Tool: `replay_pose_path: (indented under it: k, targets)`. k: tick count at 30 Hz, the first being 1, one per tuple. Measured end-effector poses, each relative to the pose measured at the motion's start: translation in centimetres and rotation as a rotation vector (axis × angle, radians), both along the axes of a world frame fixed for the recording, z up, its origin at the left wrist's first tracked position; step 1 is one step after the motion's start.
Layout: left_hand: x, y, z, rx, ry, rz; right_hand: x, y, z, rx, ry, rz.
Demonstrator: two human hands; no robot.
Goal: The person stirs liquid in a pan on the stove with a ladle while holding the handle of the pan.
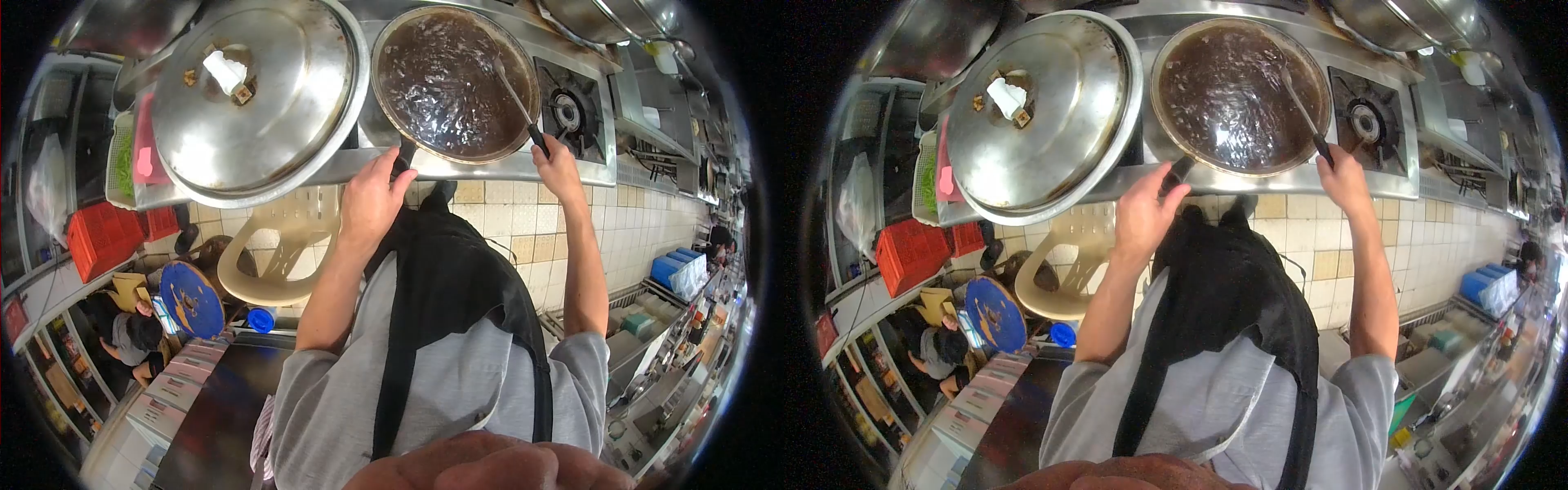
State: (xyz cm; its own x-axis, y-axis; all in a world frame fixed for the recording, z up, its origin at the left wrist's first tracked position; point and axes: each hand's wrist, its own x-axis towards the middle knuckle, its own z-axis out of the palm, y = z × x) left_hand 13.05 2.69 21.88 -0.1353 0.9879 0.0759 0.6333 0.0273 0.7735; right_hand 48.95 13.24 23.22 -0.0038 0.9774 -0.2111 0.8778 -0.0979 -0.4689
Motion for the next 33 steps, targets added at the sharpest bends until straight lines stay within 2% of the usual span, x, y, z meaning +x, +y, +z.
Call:
replay_pose_path:
  k: [8, 17, 26, 33]
  targets:
    - [0.2, 0.1, -0.1, -0.012, -0.046, 0.013, -2.9, -0.2, 2.3, 0.132, -0.086, 0.142]
    - [0.0, 0.1, -0.4, -0.013, -0.002, 0.000, -6.7, -0.7, 4.9, 0.252, -0.042, 0.283]
    - [0.0, 0.2, -0.9, 0.041, 0.007, -0.013, -7.7, -2.9, 5.1, 0.256, -0.079, 0.301]
    - [-0.1, 0.2, -1.1, 0.058, -0.004, -0.016, -7.7, -5.2, 6.4, 0.236, 0.001, 0.319]
